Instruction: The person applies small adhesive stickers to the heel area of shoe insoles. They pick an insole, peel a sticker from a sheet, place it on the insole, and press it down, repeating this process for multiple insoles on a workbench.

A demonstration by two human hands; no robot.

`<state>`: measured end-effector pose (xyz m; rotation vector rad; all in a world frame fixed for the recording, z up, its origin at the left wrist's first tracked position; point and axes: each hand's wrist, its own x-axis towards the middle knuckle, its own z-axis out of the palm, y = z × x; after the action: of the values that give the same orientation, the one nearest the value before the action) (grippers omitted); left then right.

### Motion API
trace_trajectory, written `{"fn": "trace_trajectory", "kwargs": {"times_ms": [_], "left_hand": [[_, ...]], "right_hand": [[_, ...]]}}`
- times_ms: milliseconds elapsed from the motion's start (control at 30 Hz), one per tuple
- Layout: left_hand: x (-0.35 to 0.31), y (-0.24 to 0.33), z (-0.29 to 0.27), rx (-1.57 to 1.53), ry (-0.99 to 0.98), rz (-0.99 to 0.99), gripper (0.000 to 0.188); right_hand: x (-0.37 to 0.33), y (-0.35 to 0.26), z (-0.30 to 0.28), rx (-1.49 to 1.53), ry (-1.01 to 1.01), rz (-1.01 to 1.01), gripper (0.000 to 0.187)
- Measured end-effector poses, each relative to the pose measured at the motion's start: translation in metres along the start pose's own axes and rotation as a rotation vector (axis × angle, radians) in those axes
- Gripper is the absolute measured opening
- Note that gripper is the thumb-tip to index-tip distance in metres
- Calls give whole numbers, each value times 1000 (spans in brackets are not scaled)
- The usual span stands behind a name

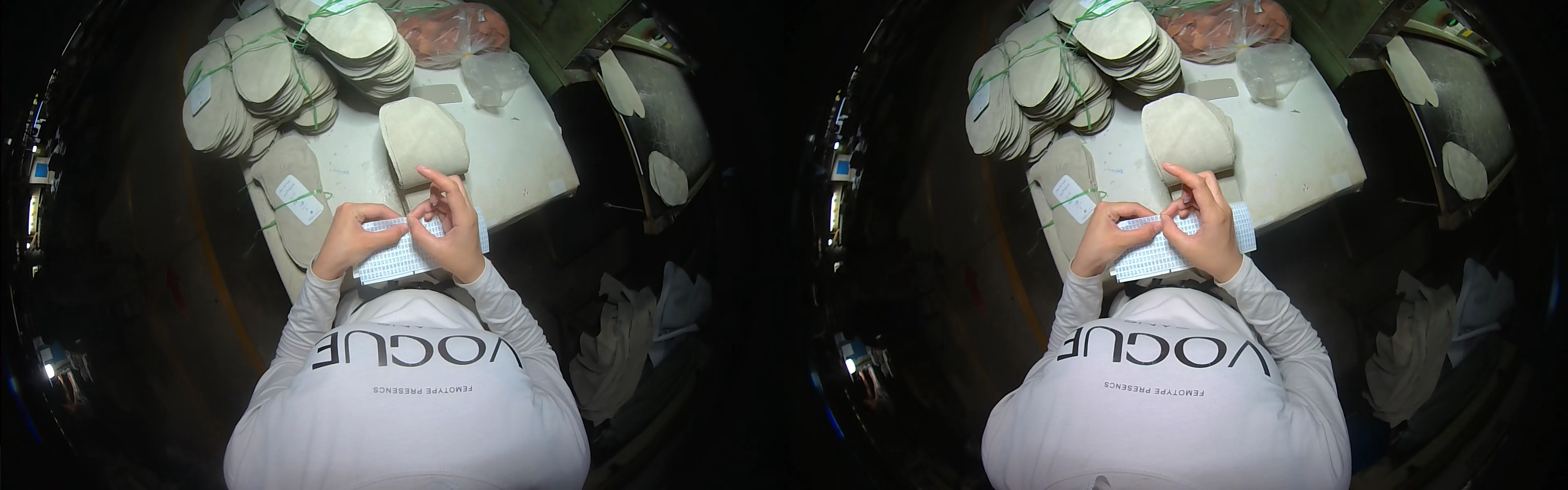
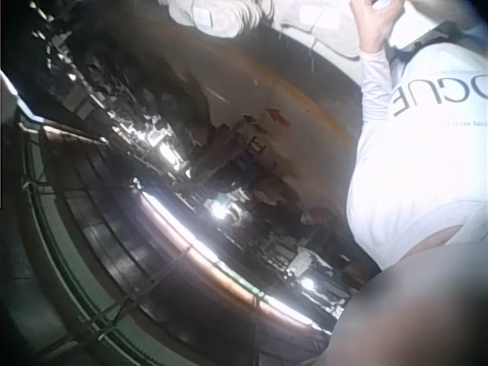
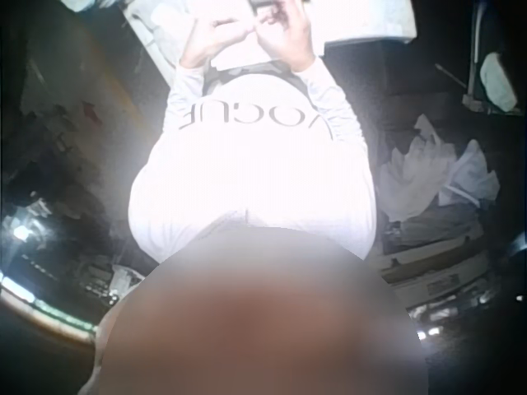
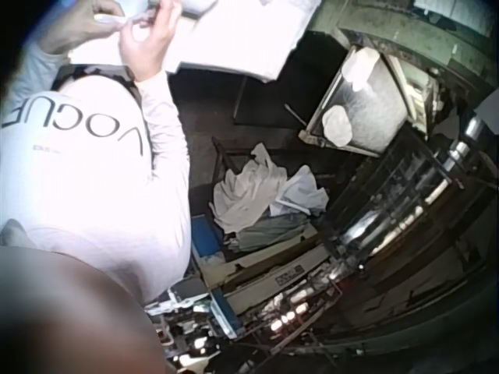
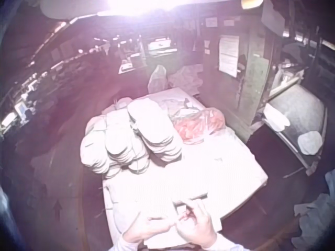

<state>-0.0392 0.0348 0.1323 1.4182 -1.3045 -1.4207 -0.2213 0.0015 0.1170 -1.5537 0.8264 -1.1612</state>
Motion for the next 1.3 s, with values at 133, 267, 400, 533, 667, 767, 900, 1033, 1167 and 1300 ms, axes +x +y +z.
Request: {"fn": "trace_trajectory", "kwargs": {"times_ms": [133,267,400,533,667,767,900,1033,1167,1300], "left_hand": [[-2,0,2,40,-41,-17,18],[-3,-1,-1,148,-70,36,20],[-4,-1,-6,217,-58,51,22],[-5,-2,-8,221,-62,64,22],[-5,-3,-10,205,-43,99,22],[-6,-3,-10,214,-55,74,21],[-9,-6,-15,202,-91,124,21],[-17,-17,-55,127,156,105,22],[-18,-45,-91,-168,537,128,29],[-5,-70,-70,59,635,115,49]], "right_hand": [[2,2,-6,79,44,31,69],[4,-3,-11,-168,-168,-223,70],[6,-7,-8,-241,-281,-306,70],[6,-7,-4,-214,-298,-313,71],[5,-6,-3,-255,-318,-353,72],[5,-6,0,-237,-305,-348,71],[2,-9,3,-36,-186,-95,69],[2,-6,-9,178,-27,-2,65],[3,11,-30,111,75,57,45],[-3,33,-43,-345,-76,117,16]]}}
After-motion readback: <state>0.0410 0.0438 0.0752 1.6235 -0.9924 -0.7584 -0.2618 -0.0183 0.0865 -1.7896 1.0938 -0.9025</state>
